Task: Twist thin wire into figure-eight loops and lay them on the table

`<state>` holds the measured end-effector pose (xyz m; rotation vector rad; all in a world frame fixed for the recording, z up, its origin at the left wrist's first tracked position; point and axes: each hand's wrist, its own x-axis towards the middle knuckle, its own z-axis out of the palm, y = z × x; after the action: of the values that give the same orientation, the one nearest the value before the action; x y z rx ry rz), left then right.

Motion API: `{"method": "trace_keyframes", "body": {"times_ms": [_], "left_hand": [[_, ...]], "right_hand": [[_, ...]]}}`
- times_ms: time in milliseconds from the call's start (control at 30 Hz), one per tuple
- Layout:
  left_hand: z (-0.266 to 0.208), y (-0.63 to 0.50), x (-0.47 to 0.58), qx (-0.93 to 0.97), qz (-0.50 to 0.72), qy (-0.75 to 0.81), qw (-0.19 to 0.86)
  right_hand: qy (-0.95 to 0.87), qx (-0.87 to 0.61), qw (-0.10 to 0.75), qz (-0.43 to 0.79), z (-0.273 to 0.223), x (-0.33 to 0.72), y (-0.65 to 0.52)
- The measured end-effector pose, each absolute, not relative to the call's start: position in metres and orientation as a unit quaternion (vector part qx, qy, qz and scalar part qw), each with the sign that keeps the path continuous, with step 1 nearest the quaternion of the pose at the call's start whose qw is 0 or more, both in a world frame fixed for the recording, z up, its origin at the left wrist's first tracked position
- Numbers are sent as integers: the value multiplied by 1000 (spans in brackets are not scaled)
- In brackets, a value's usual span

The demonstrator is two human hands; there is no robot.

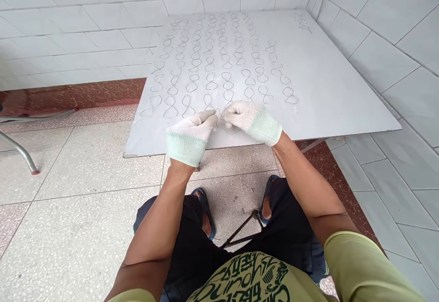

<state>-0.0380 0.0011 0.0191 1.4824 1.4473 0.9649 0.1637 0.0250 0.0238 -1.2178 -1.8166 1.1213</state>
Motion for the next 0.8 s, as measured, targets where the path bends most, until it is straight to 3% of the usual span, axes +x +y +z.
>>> {"method": "trace_keyframes", "body": {"times_ms": [100, 433, 800], "left_hand": [[22, 2, -41, 566, 427, 595, 379], [8, 22, -62, 598, 364, 548, 458], [-2, 27, -54, 571, 404, 489, 521]], "right_hand": [[-697, -470, 329, 431, 25, 165, 23], [-721, -484, 296, 399, 21, 164, 28], [-724, -499, 278, 386, 25, 160, 25]]}}
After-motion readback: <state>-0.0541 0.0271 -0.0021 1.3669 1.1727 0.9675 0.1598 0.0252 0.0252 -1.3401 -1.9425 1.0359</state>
